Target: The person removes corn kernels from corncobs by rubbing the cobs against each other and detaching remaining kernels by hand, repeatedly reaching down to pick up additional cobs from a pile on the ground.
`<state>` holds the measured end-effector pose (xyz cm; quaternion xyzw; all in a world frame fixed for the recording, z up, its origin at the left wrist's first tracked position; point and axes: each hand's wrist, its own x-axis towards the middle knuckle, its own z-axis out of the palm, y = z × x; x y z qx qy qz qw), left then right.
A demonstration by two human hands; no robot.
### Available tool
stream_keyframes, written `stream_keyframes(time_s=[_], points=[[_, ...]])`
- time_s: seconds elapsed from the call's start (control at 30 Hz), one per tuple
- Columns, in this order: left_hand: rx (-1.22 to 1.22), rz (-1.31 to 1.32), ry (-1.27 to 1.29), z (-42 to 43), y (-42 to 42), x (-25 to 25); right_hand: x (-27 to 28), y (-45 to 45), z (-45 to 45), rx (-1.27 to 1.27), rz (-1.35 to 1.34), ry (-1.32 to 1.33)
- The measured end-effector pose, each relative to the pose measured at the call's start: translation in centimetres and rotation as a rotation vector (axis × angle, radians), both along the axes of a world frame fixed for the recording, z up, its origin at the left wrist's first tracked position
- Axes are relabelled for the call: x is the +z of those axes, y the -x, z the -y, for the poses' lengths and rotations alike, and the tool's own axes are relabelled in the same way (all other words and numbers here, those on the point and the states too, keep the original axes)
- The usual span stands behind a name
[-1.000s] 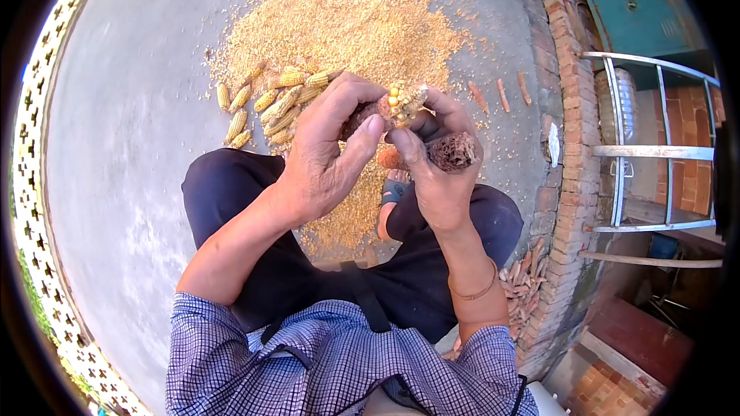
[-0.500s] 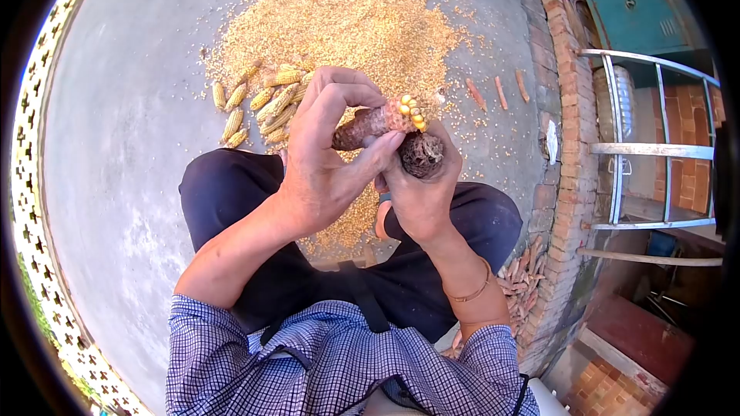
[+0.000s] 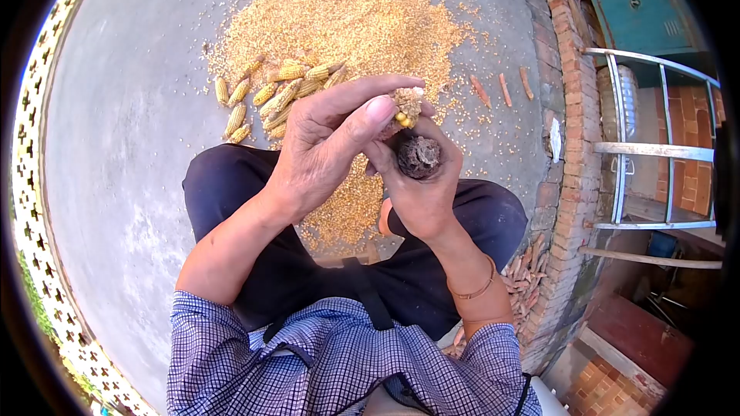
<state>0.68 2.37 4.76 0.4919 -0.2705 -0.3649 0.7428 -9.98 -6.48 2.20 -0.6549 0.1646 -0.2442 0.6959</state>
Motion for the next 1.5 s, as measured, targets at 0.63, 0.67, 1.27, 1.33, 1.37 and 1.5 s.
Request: stream_keyframes(time_s=[0.63,0.67,1.27,1.33,1.37,1.5], points=[[-0.080,-0.281,0.087,0.0,-0.6,-0.3,0.5,0.1,0.5,-0.019,0.002,0.011],[-0.077,-0.278,0.086,0.0,-0.6,-0.3,0.6,0.1,0.6,-0.013,-0.020,0.001],[0.079,-0.267,0.014,0.4,0.1,-0.7,-0.3,-0.2,0.2,-0.028,-0.035,0.109],[0.094,-0.288,0.039,0.4,0.1,-1.2,-0.1,-0.6,0.0,-0.056,0.026,0.094],[0.102,-0.299,0.052,0.5,0.1,-1.3,-0.1,-0.8,-0.2,-0.068,0.047,0.089],[0.087,-0.310,0.035,0.6,-0.1,-0.6,-0.2,-1.0,-0.3,-0.087,0.072,0.124]])
